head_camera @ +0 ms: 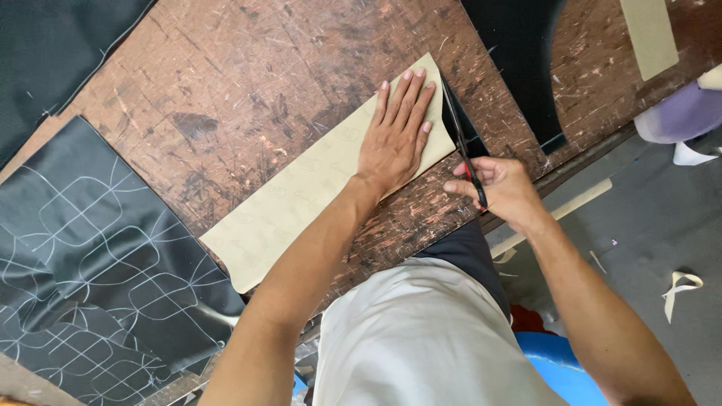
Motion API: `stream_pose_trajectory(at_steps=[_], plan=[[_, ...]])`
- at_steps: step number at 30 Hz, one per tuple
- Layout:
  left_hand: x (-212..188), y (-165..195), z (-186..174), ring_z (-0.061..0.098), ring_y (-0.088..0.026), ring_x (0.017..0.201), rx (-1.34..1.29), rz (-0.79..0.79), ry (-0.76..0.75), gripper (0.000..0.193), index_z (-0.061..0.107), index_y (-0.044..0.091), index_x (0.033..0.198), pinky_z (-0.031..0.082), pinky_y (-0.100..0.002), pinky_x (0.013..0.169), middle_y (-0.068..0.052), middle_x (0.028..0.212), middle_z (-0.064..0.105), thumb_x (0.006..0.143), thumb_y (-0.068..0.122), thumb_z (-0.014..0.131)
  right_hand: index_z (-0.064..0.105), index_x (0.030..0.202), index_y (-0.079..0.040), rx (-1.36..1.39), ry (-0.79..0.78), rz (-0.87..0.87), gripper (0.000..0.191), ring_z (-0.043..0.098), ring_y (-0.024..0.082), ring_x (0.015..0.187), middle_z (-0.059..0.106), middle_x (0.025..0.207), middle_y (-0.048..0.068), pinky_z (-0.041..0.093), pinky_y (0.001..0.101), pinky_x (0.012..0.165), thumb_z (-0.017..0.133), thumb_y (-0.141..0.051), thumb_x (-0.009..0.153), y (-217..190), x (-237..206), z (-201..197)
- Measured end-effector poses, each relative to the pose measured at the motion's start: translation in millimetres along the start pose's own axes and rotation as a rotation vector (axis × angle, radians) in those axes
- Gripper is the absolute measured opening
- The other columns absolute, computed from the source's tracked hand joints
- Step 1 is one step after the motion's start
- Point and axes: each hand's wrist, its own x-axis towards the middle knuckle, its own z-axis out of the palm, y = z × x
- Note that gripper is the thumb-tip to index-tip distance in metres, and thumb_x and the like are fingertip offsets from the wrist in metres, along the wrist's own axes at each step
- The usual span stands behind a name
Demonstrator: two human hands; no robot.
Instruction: The person uses scissors to cut a black sheet of material along a newspaper template, then flips the sheet and cuts along a beige paper template. The person repeats this process with additional sheets, trimming edges and separating pieces on a wooden workbench.
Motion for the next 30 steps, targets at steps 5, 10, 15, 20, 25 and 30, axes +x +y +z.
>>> stream_pose_trajectory(at_steps=[5,10,15,20,25,30], plan=[[0,0,1,0.01,-0.027,0.161,0.015,0.002,-0.005,0.059,0.022,0.005,0.164,0.006,-0.048,0.133,-0.012,0.172,0.016,0.113,0.029,0.039,0.074,0.099,-0.004,-0.031,0.01,0.0,0.028,0.05,0.002,0.053,0.065,0.071,-0.003,0.037,0.0195,0.045,0.088,-0.016,0.078,-6,1,-6],[2,1,0,0.009,-0.026,0.16,0.007,-0.011,-0.039,0.059,0.019,0.008,0.165,0.004,-0.047,0.133,-0.011,0.172,0.013,0.113,0.031,0.036,0.075,0.098,-0.004,-0.033,0.012,-0.004,0.026,0.051,0.003,0.05,0.067,0.069,-0.002,0.04,0.0195,0.044,0.087,-0.014,0.077,-9,-1,-9],[3,2,-2,0.006,-0.025,0.161,0.034,-0.029,-0.09,0.06,0.016,0.008,0.165,0.002,-0.046,0.133,-0.01,0.173,0.011,0.114,0.033,0.033,0.075,0.098,-0.004,-0.047,-0.007,-0.002,0.025,0.049,0.003,0.051,0.065,0.068,-0.002,0.037,0.02,0.043,0.087,-0.013,0.078,-17,-1,-14],[3,4,-3,0.007,-0.025,0.16,0.031,-0.025,-0.078,0.059,0.017,0.008,0.165,0.003,-0.046,0.133,-0.01,0.173,0.012,0.114,0.032,0.033,0.076,0.099,-0.004,-0.155,0.009,0.029,0.026,0.049,0.004,0.052,0.066,0.069,-0.001,0.035,0.0208,0.044,0.088,-0.015,0.078,-25,2,-22],[2,4,-3,0.008,-0.025,0.161,0.033,-0.021,-0.058,0.059,0.018,0.008,0.165,0.003,-0.046,0.133,-0.011,0.173,0.013,0.114,0.032,0.034,0.076,0.098,-0.004,-0.118,-0.024,-0.001,0.025,0.049,0.002,0.054,0.067,0.071,-0.002,0.035,0.0201,0.045,0.087,-0.017,0.08,-29,2,-25],[2,4,-3,0.008,-0.027,0.16,0.03,-0.018,-0.053,0.059,0.02,0.006,0.165,0.004,-0.047,0.133,-0.011,0.172,0.014,0.113,0.03,0.036,0.076,0.099,-0.004,-0.102,-0.021,0.036,0.025,0.049,0.003,0.053,0.068,0.071,-0.002,0.034,0.0207,0.044,0.087,-0.017,0.079,-30,0,-25]])
